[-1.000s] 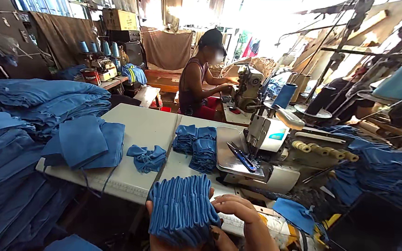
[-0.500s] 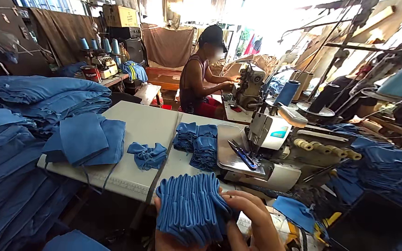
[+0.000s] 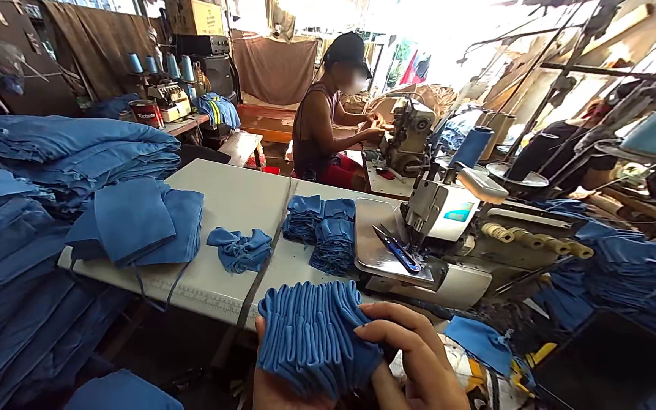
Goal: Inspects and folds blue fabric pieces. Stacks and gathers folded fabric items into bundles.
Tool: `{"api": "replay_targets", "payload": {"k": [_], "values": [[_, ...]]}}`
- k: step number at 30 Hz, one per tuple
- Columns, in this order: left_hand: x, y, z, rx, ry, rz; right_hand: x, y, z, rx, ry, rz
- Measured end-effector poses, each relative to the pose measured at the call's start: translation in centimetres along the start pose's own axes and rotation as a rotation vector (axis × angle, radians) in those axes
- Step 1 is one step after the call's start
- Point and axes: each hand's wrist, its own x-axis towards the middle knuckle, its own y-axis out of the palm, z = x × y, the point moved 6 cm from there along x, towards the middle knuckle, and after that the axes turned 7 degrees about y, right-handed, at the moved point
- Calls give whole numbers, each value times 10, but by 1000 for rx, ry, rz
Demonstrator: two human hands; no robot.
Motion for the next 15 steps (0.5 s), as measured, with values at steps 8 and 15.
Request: {"api": "replay_targets", "payload": {"k": [8,15], "values": [[0,-2,1,4,8,-11,0,0,0,0,4,107],[0,2,1,-19,24,37,0,5,-3,0,35,109]]}}
